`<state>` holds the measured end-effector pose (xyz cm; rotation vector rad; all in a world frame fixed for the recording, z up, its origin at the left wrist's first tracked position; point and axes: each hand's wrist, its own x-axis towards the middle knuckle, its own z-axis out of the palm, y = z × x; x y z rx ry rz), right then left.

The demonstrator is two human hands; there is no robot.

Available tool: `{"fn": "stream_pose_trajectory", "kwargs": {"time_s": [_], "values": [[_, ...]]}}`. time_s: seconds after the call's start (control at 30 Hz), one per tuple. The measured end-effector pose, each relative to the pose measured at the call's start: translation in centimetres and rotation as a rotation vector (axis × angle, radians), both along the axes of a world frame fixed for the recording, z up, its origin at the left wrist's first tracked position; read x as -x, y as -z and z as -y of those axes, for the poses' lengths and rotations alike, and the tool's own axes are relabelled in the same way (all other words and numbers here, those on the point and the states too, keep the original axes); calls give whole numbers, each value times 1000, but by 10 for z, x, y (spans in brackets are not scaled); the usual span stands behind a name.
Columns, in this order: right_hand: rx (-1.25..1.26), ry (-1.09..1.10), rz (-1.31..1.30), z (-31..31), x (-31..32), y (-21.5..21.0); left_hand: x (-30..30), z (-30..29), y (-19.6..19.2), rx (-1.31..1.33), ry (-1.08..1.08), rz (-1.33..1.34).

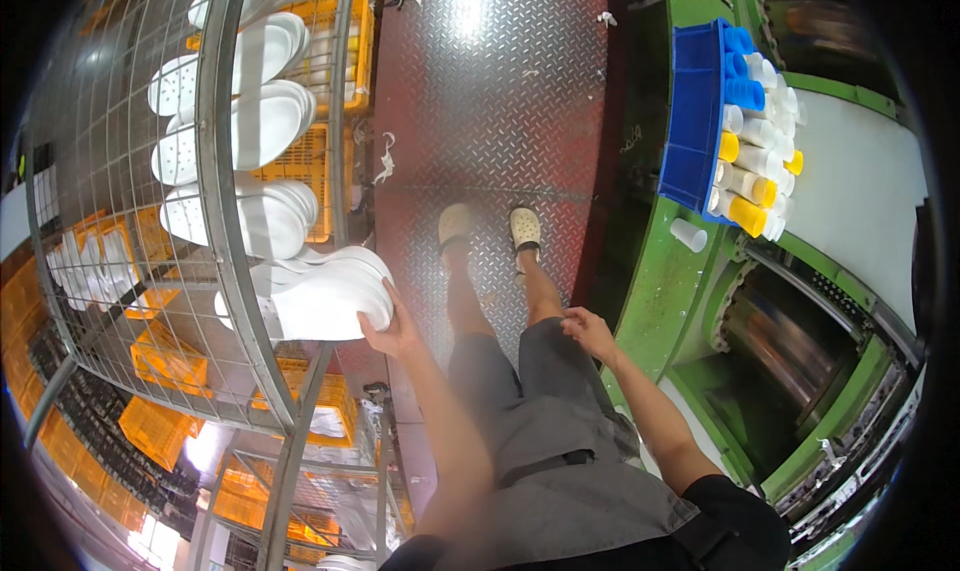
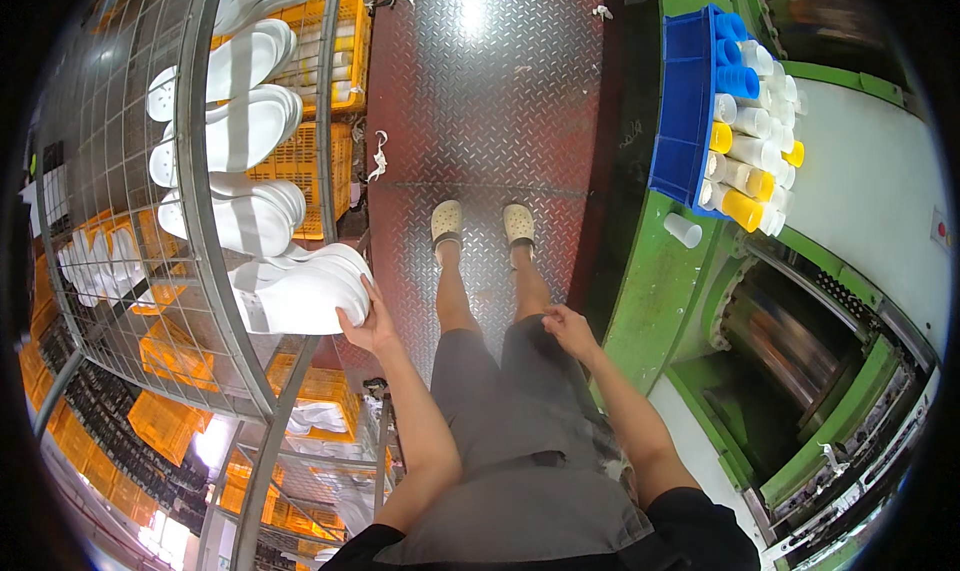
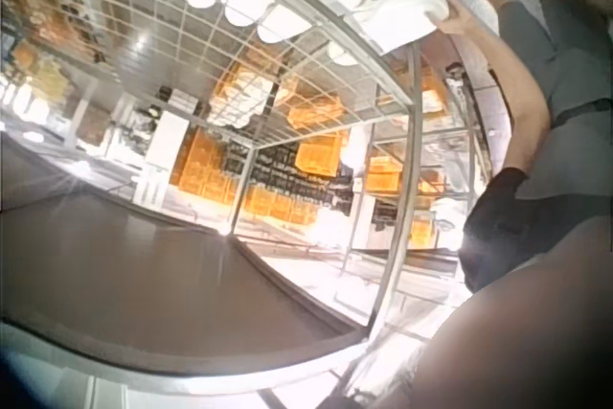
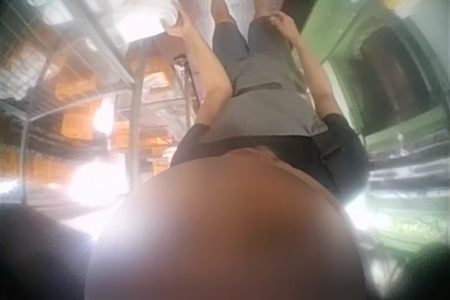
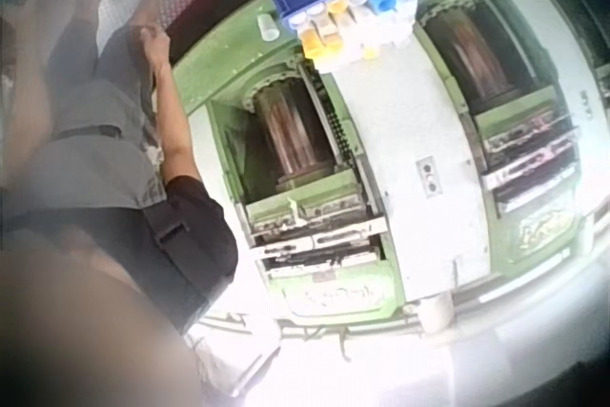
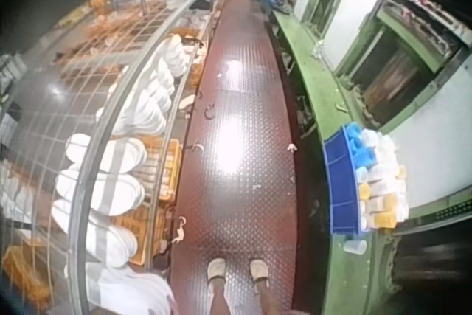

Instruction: The person fills blue and yellow cylindrical containers with white granular material from a hopper and places them into a blue tray. The person also handles white shoe-like objects, stacking them on a nearby rack.

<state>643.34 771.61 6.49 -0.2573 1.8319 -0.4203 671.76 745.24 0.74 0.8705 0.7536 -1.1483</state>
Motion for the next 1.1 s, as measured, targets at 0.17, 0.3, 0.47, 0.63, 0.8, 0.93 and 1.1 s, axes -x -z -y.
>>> {"fn": "stream_pose_trajectory", "kwargs": {"time_s": [0.17,0.3,0.47,0.63,0.8,0.93,1.1], "values": [[-66,-54,-41,21,17,-1,-1,1,2,35,14,29],[15,-191,-269,68,-18,13,-2,-3,1,-20,66,93],[569,-194,-45,245,-101,69,-6,-7,-5,-20,52,38],[338,-423,198,439,-199,111,-6,-6,-17,53,124,-116],[273,-191,83,494,-260,127,-7,-5,-31,-31,115,-201],[551,-68,-246,493,-244,141,-12,-16,-13,27,207,-73],[549,-209,-18,490,-196,151,-8,2,27,65,424,603]]}}
